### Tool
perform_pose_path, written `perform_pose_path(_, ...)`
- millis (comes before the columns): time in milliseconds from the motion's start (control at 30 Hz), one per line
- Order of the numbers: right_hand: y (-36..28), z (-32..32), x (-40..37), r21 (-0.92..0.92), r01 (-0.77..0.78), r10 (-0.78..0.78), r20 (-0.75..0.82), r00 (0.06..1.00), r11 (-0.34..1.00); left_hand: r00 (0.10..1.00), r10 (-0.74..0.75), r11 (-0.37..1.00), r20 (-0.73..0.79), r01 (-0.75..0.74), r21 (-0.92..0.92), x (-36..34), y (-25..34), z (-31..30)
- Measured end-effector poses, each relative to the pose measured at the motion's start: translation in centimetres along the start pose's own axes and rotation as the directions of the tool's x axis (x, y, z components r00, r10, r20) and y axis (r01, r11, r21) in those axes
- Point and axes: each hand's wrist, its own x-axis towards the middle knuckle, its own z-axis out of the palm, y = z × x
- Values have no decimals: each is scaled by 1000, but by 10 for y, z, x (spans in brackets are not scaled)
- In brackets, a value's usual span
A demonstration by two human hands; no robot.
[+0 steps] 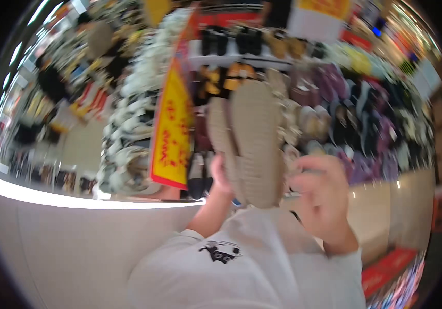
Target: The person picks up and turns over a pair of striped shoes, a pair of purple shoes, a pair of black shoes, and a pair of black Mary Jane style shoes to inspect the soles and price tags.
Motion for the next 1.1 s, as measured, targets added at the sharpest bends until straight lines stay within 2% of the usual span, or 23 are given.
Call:
perform_pose_path(33, 8, 6, -6, -70, -193, 183, -128, 975, 979, 1000, -5, 1000, 5, 5, -27, 3, -1, 9)
perform_pose_path(67, 14, 14, -11, -18, -350, 342, -173, 924, 937, 1000, -21, 998, 10, 22, -52, -1, 0, 24)
perform_pose_path(100, 40, 22, -31, 101, -357, 368, -131, 921, 929, 1000, -21, 998, 4, 21, -51, -3, 2, 21)
perform_pose_path(133, 49, 31, -39, 314, -393, 431, -62, 900, 865, 999, -36, 998, 4, 36, -51, -3, 2, 15)
perform_pose_path(200, 57, 48, -52, 665, -447, 513, 110, 851, 599, 996, -87, 995, 26, 88, -46, -4, 1, -1)
perform_pose_path(233, 60, 54, -54, 705, -465, 488, 191, 852, 536, 993, -115, 992, 42, 116, -39, -5, 2, -9)
perform_pose_path(333, 57, 64, -42, 701, -491, 489, 229, 842, 517, 977, -215, 976, 0, 215, 23, -9, 4, -5)
perform_pose_path(367, 57, 66, -39, 644, -514, 523, 201, 828, 566, 971, -188, 971, -148, 207, 122, -13, 4, 4)
perform_pose_path(400, 59, 68, -38, 659, -508, 526, 194, 828, 555, 980, -183, 976, -81, 191, 107, -12, 4, 8)
perform_pose_path(467, 62, 72, -39, 681, -517, 545, 203, 813, 518, 983, -179, 976, -44, 183, 121, -15, 6, 7)
perform_pose_path(500, 60, 74, -40, 714, -517, 559, 211, 802, 472, 982, -185, 975, -44, 189, 114, -15, 7, 6)
perform_pose_path(600, 57, 74, -43, 733, -511, 578, 198, 792, 449, 974, -217, 969, -58, 222, 107, -16, 6, 7)
perform_pose_path(900, 46, 60, -60, 720, -499, 656, 81, 750, 481, 961, -274, 942, -45, 277, 188, -6, 4, 30)
perform_pose_path(1100, 48, 34, -72, 711, -470, 659, 12, 752, 524, 948, -316, 917, -51, 318, 242, -2, -8, 84)
